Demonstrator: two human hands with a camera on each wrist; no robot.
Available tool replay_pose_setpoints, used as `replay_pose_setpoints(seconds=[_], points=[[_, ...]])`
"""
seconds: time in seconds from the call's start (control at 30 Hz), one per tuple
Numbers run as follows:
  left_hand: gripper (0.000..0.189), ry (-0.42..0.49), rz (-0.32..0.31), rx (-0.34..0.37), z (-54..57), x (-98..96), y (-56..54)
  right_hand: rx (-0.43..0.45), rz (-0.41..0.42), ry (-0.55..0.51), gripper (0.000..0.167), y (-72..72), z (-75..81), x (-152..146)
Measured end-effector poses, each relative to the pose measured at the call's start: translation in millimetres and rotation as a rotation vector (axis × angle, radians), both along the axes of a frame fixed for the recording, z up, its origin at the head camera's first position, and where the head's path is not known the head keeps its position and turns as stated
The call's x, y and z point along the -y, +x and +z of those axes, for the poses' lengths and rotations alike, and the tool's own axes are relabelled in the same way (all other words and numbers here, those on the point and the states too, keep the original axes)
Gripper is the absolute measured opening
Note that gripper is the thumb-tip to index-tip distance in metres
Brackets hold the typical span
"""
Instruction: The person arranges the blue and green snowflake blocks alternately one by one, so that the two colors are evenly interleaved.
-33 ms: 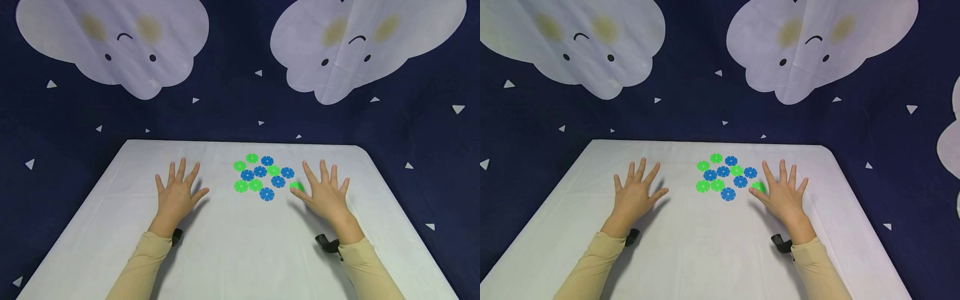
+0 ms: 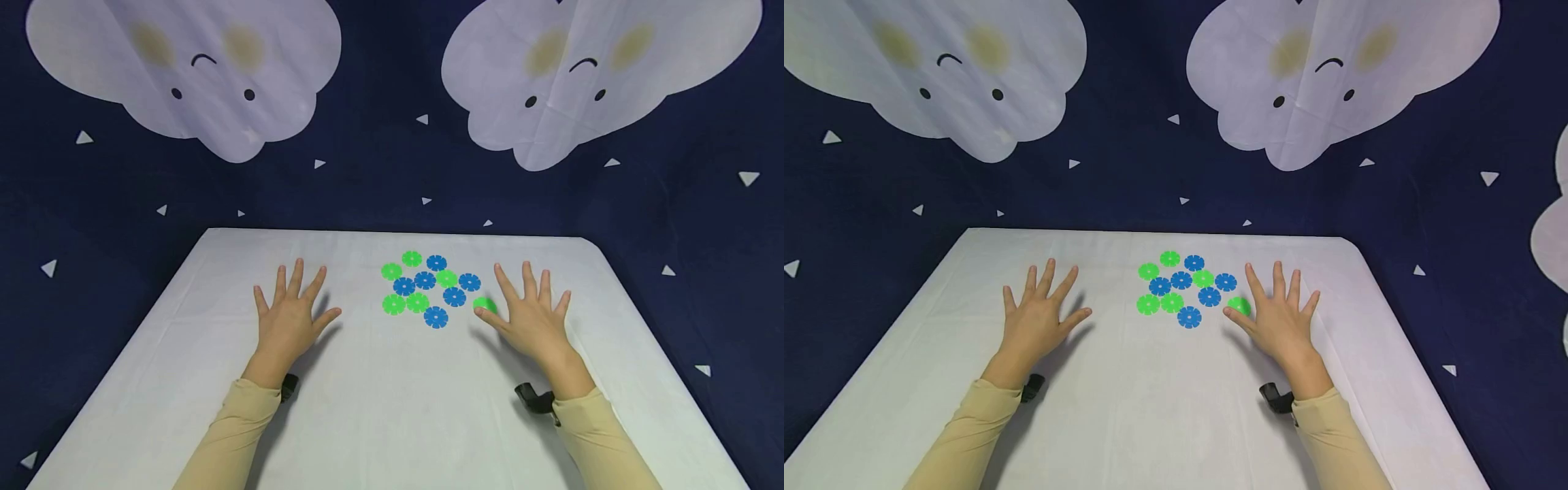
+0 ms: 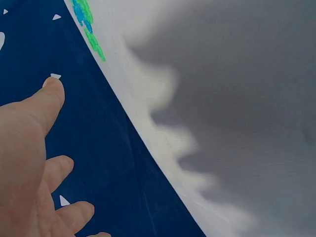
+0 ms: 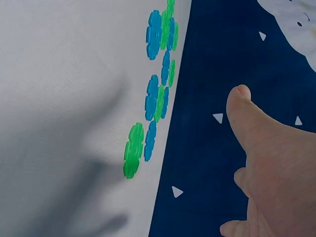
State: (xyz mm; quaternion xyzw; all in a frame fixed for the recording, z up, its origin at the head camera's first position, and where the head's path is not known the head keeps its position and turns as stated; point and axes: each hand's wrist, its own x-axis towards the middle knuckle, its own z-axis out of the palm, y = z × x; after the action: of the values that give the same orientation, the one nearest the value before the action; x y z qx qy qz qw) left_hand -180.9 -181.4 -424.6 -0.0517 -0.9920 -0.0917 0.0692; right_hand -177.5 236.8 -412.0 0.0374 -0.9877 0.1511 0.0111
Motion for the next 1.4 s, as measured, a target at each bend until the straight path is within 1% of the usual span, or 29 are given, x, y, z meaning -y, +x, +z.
replay_pose_setpoints(seconds=[0.17,0.37,0.5,0.7,0.87,0.97,1.1,1.23,1.4], points=[[0.086,0.004,-0.003,0.008,1.2,0.7,0.0,0.006,0.004,-0.002,0.098,0.4,1.6,0],[0.083,0.008,-0.019,0.02,7.3,0.5,-1.7,-0.004,0.025,-0.002,0.094,1.3,3.7,2],[0.078,0.025,-0.065,0.016,13.0,-2.4,-6.6,-0.015,0.049,0.012,0.086,0.2,6.0,6],[0.067,0.028,-0.169,-0.024,19.2,-10.7,-21.4,-0.018,0.111,0.036,0.076,-3.8,6.6,15],[0.06,0.044,-0.226,-0.022,21.7,-18.4,-35.5,-0.038,0.176,0.057,0.065,-8.4,3.5,28],[0.055,0.048,-0.263,-0.01,21.8,-24.4,-43.1,-0.033,0.203,0.079,0.06,-11.0,-0.9,35],[0.051,0.059,-0.295,0.017,20.1,-32.2,-52.0,-0.012,0.24,0.082,0.057,-13.2,-6.7,44],[0.048,0.061,-0.324,0.025,16.9,-37.7,-60.8,-0.002,0.278,0.079,0.056,-14.6,-10.5,51],[0.047,0.064,-0.351,0.049,14.0,-44.0,-72.1,0.004,0.301,0.094,0.055,-17.0,-13.7,58]])
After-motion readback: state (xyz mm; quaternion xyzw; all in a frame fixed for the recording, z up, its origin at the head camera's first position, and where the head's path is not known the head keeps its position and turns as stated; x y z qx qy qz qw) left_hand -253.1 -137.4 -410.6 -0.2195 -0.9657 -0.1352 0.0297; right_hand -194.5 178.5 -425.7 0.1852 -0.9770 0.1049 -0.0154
